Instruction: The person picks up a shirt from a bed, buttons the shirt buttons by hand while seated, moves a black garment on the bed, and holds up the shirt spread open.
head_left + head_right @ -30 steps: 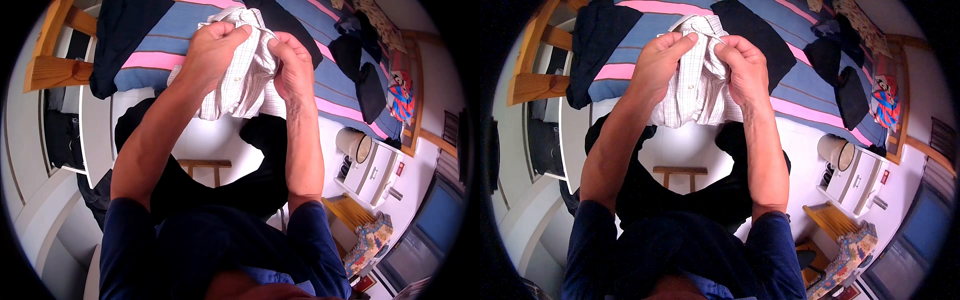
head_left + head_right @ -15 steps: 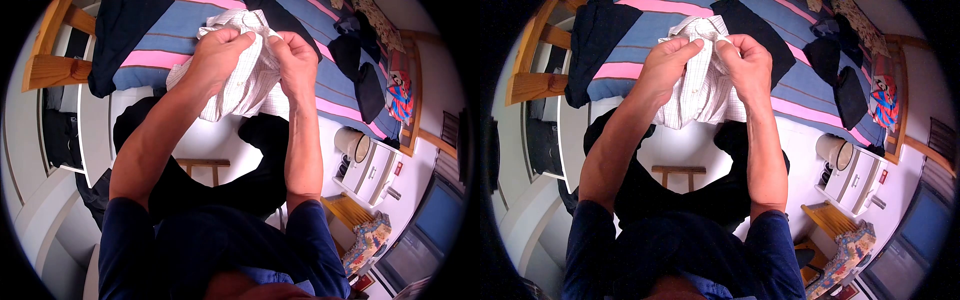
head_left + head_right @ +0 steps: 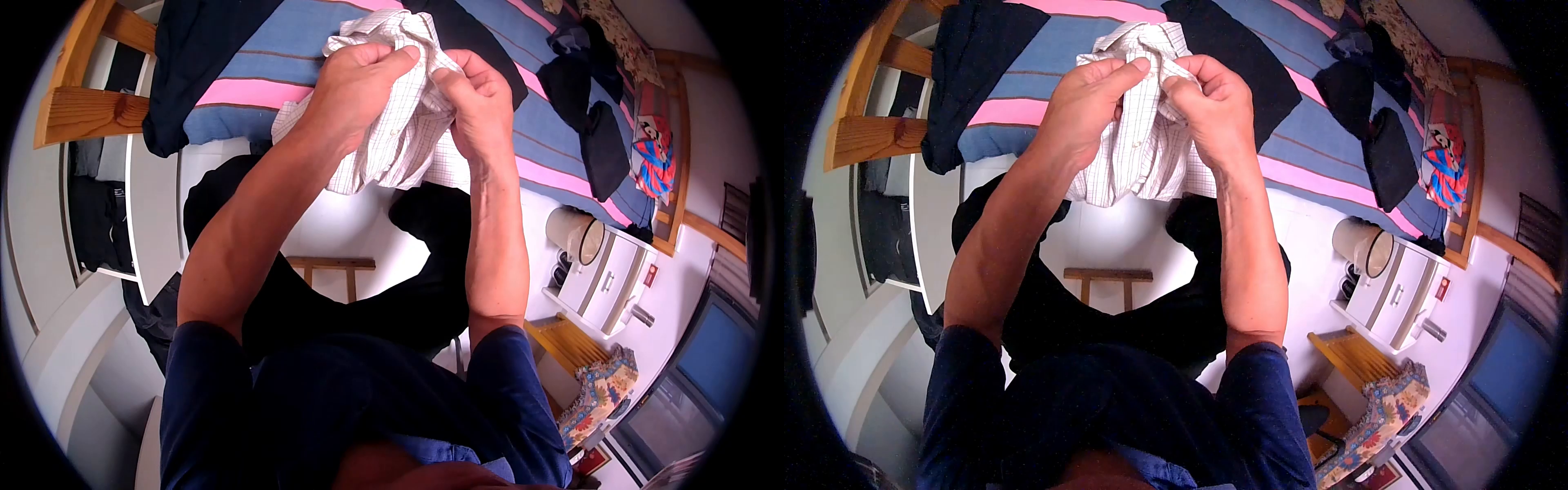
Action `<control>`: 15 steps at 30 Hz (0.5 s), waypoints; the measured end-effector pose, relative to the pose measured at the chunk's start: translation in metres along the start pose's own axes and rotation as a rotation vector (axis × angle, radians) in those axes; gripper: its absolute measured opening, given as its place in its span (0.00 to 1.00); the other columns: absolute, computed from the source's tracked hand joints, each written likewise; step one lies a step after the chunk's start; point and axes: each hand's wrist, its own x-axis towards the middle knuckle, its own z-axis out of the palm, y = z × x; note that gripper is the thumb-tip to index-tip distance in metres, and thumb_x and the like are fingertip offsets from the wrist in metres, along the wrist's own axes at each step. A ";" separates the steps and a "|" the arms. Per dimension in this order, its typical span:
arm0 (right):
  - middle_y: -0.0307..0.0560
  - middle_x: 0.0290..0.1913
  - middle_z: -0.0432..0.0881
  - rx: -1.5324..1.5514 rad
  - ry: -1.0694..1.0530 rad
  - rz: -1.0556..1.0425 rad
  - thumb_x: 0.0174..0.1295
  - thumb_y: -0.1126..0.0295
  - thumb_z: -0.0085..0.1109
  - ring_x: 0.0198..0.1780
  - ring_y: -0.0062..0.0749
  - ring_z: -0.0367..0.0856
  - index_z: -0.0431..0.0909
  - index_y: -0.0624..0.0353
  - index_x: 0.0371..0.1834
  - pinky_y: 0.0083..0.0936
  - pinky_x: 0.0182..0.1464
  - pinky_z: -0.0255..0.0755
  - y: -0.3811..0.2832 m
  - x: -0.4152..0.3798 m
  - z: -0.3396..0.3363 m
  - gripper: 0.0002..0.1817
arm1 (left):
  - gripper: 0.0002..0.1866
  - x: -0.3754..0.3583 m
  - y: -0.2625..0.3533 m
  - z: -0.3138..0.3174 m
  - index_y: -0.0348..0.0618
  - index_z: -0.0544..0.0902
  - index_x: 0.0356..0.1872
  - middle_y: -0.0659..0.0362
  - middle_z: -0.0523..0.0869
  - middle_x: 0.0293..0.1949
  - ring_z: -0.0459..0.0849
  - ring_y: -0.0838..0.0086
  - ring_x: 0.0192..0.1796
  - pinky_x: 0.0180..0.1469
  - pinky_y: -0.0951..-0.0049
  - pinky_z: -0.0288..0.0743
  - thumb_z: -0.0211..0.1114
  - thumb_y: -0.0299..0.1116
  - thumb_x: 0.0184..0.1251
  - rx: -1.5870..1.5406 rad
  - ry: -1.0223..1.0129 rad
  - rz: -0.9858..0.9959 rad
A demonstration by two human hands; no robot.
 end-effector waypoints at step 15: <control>0.44 0.38 0.85 0.247 -0.031 0.074 0.64 0.75 0.56 0.37 0.21 0.82 0.81 0.70 0.44 0.20 0.44 0.77 0.005 0.005 0.000 0.10 | 0.14 0.001 0.001 -0.003 0.34 0.84 0.47 0.57 0.88 0.39 0.86 0.79 0.38 0.42 0.78 0.80 0.64 0.36 0.74 -0.057 -0.062 -0.015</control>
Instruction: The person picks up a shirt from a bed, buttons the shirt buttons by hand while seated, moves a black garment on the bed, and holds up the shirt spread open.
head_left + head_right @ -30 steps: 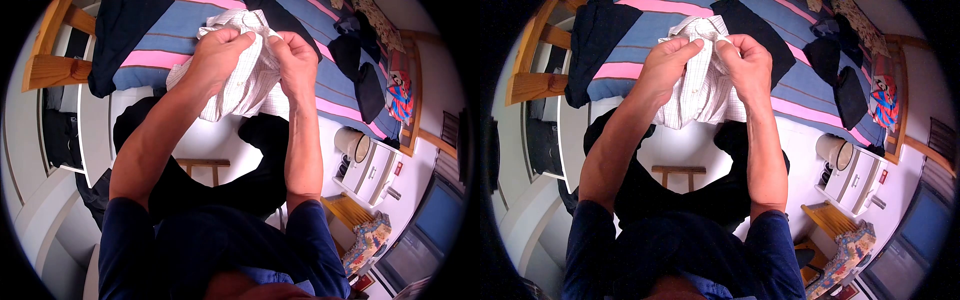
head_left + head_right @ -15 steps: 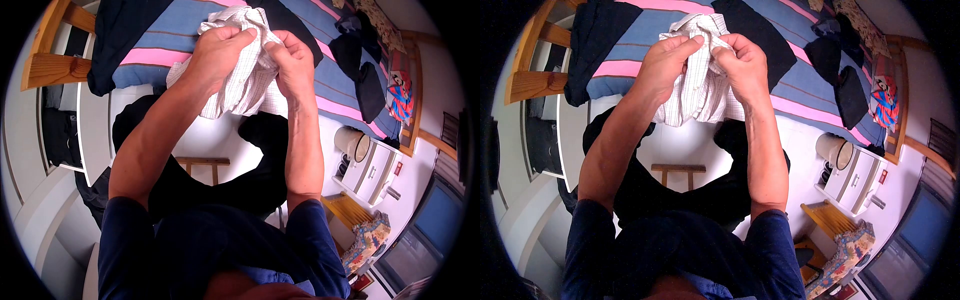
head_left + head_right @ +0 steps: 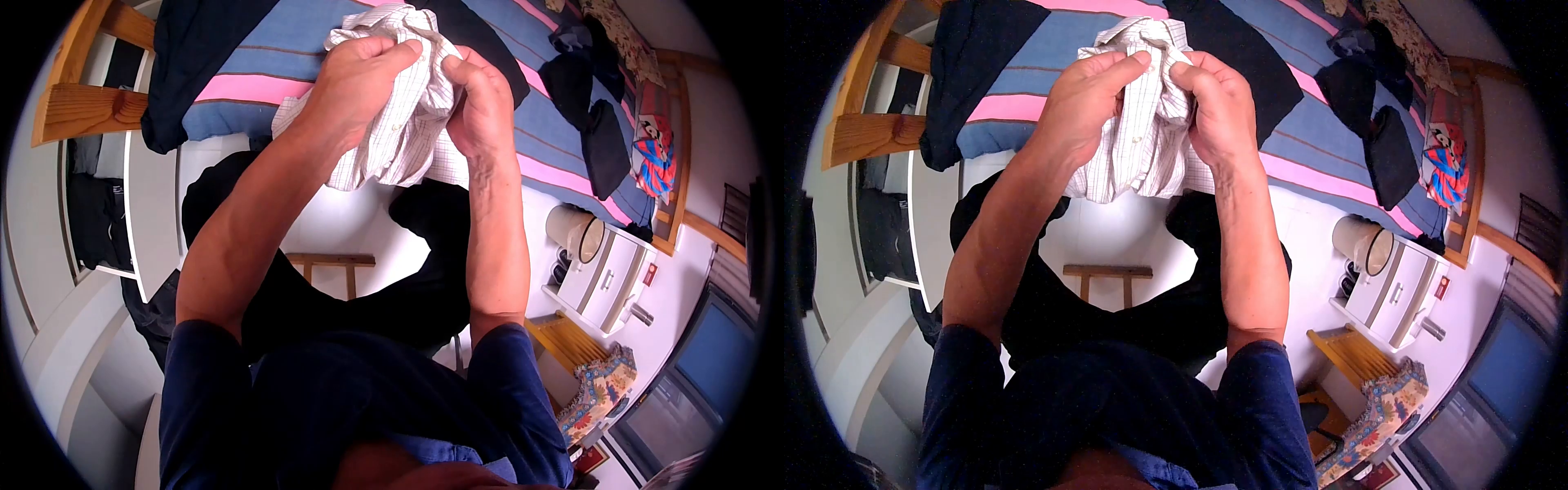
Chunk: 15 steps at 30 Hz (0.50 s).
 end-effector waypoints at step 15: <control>0.39 0.35 0.85 -0.277 0.055 -0.149 0.63 0.74 0.64 0.34 0.15 0.80 0.83 0.68 0.42 0.14 0.39 0.74 0.004 -0.004 0.003 0.08 | 0.13 -0.006 0.007 0.005 0.37 0.84 0.45 0.62 0.86 0.34 0.83 0.84 0.34 0.37 0.81 0.77 0.62 0.38 0.75 0.051 0.017 -0.013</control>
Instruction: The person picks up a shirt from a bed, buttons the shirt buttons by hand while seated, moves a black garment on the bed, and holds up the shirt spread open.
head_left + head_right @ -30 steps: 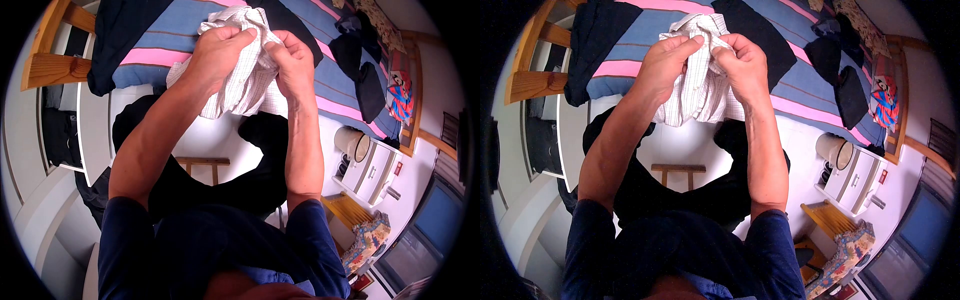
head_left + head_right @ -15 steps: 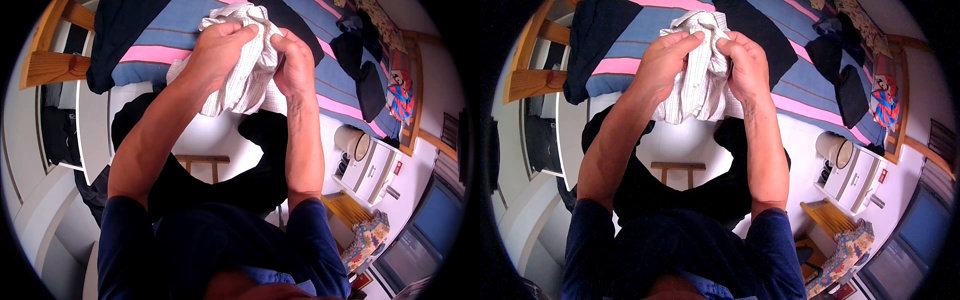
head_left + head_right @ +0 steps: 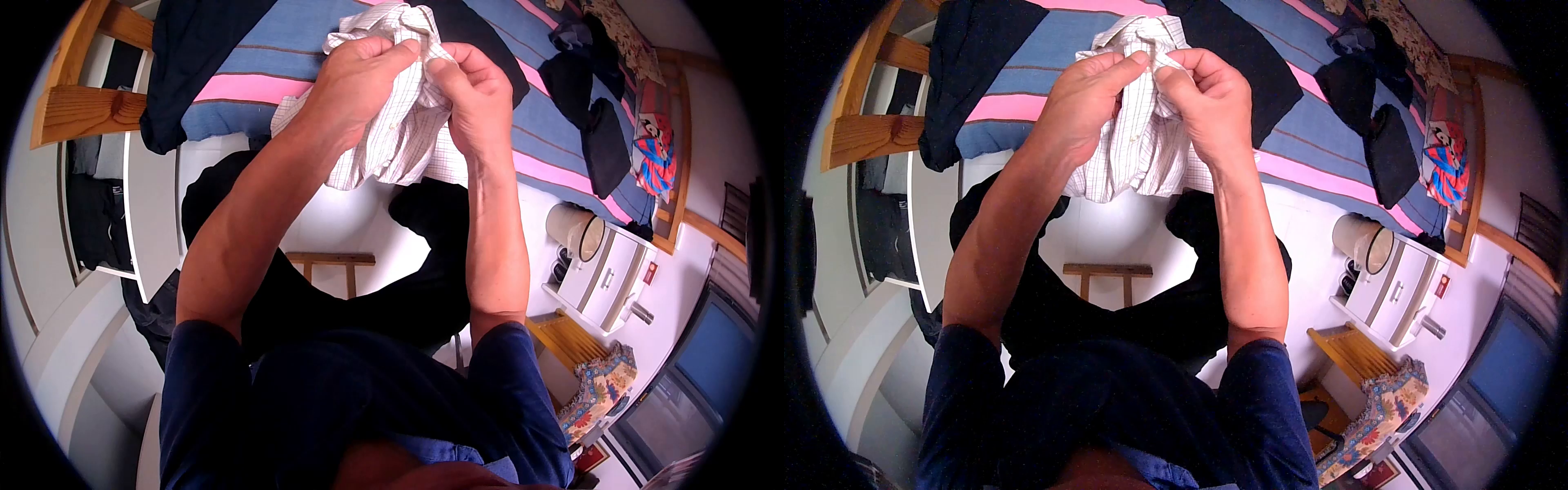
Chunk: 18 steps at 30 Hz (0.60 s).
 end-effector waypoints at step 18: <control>0.36 0.37 0.85 -0.433 0.096 -0.131 0.61 0.74 0.69 0.35 0.14 0.78 0.85 0.66 0.45 0.13 0.40 0.72 -0.004 -0.006 0.007 0.11 | 0.12 0.003 -0.005 -0.008 0.36 0.83 0.46 0.60 0.86 0.36 0.83 0.81 0.36 0.40 0.80 0.78 0.62 0.36 0.75 -0.052 0.012 -0.003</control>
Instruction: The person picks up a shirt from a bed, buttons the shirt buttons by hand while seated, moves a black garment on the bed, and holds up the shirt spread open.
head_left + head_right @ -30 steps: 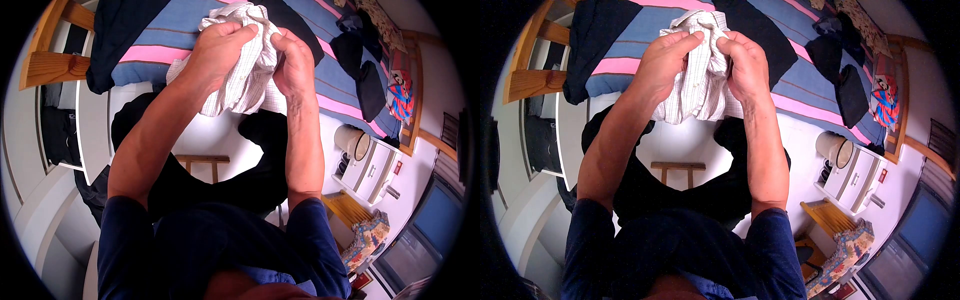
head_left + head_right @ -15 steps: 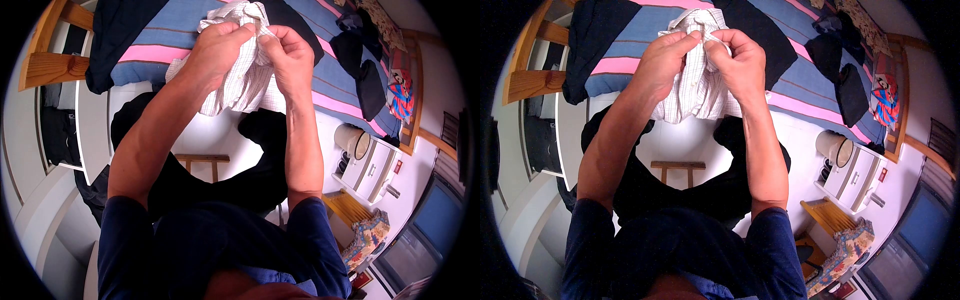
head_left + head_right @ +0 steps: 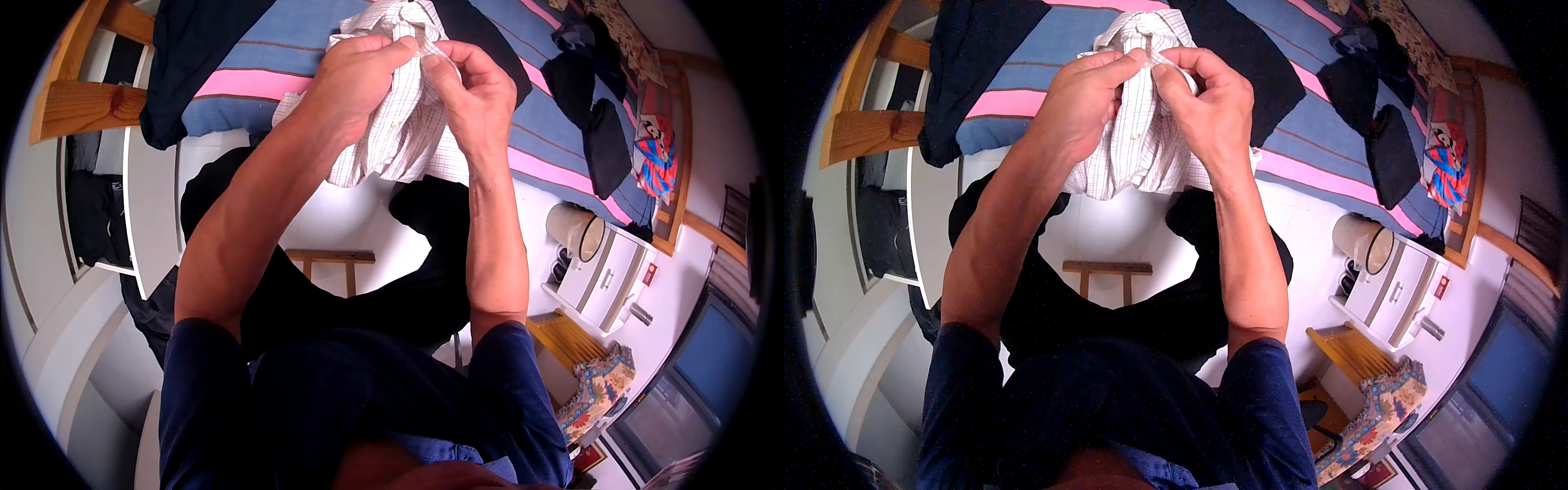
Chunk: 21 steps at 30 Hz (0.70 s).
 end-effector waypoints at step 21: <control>0.35 0.33 0.85 0.342 -0.172 0.088 0.63 0.80 0.65 0.34 0.12 0.79 0.84 0.65 0.43 0.10 0.39 0.73 0.004 0.003 -0.008 0.07 | 0.15 0.004 -0.003 -0.006 0.32 0.81 0.50 0.54 0.88 0.41 0.88 0.78 0.39 0.43 0.79 0.82 0.58 0.36 0.78 0.000 -0.124 -0.039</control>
